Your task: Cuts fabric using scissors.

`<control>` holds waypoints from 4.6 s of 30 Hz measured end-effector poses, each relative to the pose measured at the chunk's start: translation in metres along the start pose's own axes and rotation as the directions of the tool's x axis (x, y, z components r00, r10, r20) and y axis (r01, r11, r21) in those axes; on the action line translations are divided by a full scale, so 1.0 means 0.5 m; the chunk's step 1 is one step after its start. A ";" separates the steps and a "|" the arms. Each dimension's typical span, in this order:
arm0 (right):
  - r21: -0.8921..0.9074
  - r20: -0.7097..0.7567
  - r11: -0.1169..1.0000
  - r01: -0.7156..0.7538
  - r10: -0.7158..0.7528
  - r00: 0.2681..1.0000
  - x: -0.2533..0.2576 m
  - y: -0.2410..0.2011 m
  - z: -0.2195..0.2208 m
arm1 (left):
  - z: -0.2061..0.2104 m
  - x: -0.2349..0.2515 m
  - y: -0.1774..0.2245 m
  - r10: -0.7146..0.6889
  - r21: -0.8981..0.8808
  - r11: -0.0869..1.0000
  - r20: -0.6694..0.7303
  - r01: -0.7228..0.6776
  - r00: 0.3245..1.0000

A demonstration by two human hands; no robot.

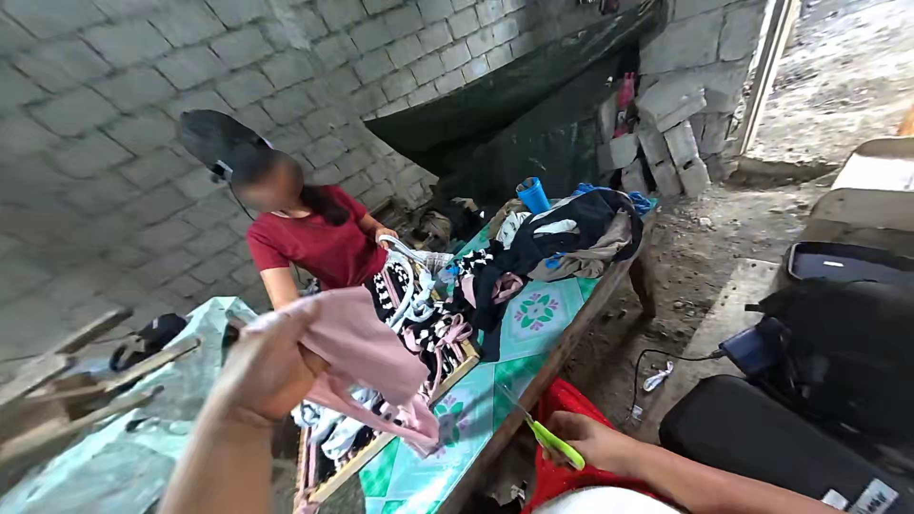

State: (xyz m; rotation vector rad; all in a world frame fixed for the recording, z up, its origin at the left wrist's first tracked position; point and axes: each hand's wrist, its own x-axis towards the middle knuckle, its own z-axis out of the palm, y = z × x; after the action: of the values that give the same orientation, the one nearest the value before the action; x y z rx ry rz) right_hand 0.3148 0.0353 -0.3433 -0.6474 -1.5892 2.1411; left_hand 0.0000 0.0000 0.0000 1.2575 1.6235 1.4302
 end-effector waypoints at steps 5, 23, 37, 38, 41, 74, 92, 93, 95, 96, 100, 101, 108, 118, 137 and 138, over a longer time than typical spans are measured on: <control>-0.067 -0.004 0.998 -0.021 0.021 1.000 0.010 -0.004 -0.007 | 0.011 -0.053 -0.136 -0.014 -0.282 0.959 0.072 0.034 0.997; -0.302 0.244 0.916 -0.264 0.342 0.908 0.094 0.009 0.072 | 0.078 -0.171 -0.595 -0.322 -0.861 0.464 0.055 0.208 0.945; -0.246 0.346 0.949 -0.199 0.278 0.896 0.126 0.034 0.102 | 0.066 -0.183 -0.595 -0.192 -0.951 0.307 -0.020 0.040 0.981; -0.230 0.345 0.954 -0.191 0.263 0.901 0.128 0.038 0.104 | 0.068 -0.185 -0.598 -0.194 -0.955 0.294 -0.023 0.036 0.981; -0.237 0.326 0.951 -0.196 0.268 0.907 0.127 0.032 0.108 | 0.069 -0.194 -0.598 -0.181 -0.960 0.277 -0.023 0.029 0.983; -0.316 0.380 0.939 -0.132 0.253 0.890 0.125 0.033 0.103 | 0.101 -0.215 -0.581 -0.138 -0.978 0.208 -0.019 0.010 0.990; -0.313 0.309 0.936 -0.163 0.262 0.914 0.128 0.044 0.108 | 0.112 -0.217 -0.585 -0.182 -0.970 0.244 -0.024 0.022 0.983; -0.330 0.309 0.932 -0.152 0.259 0.915 0.129 0.043 0.108 | 0.113 -0.217 -0.584 -0.183 -0.971 0.238 -0.024 0.021 0.983; -0.360 0.303 0.922 -0.144 0.262 0.916 0.129 0.042 0.109 | 0.115 -0.218 -0.583 -0.184 -0.972 0.233 -0.026 0.018 0.982; -0.371 0.296 0.917 -0.149 0.269 0.916 0.128 0.043 0.110 | 0.116 -0.218 -0.582 -0.189 -0.972 0.235 -0.028 0.018 0.982; -0.396 0.279 0.907 -0.140 0.264 0.923 0.125 0.042 0.112 | 0.118 -0.218 -0.584 -0.183 -0.974 0.227 -0.019 0.024 0.983; -0.402 0.281 0.906 -0.134 0.261 0.923 0.124 0.041 0.112 | 0.119 -0.218 -0.585 -0.178 -0.974 0.227 -0.016 0.025 0.984; -0.281 0.333 0.946 -0.162 0.254 0.908 0.121 0.041 0.096 | 0.137 -0.223 -0.589 -0.218 -0.966 0.254 -0.006 0.051 0.976; -0.273 0.286 0.936 -0.222 0.299 0.910 0.113 0.024 0.098 | 0.155 -0.227 -0.596 -0.287 -0.962 0.258 0.013 0.091 0.958; -0.308 0.356 0.923 -0.231 0.337 0.872 0.121 0.013 0.068 | 0.132 -0.240 -0.636 -0.157 -0.967 0.142 0.190 0.212 0.969; -0.293 0.359 0.927 -0.235 0.335 0.871 0.120 0.014 0.067 | 0.131 -0.240 -0.636 -0.156 -0.965 0.146 0.195 0.218 0.968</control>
State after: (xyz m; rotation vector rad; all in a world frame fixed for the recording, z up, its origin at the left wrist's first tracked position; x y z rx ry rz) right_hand 0.2463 0.0411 -0.3494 -0.5674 -2.1150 2.4410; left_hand 0.0226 -0.0735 -0.3374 0.2210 0.3889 1.7324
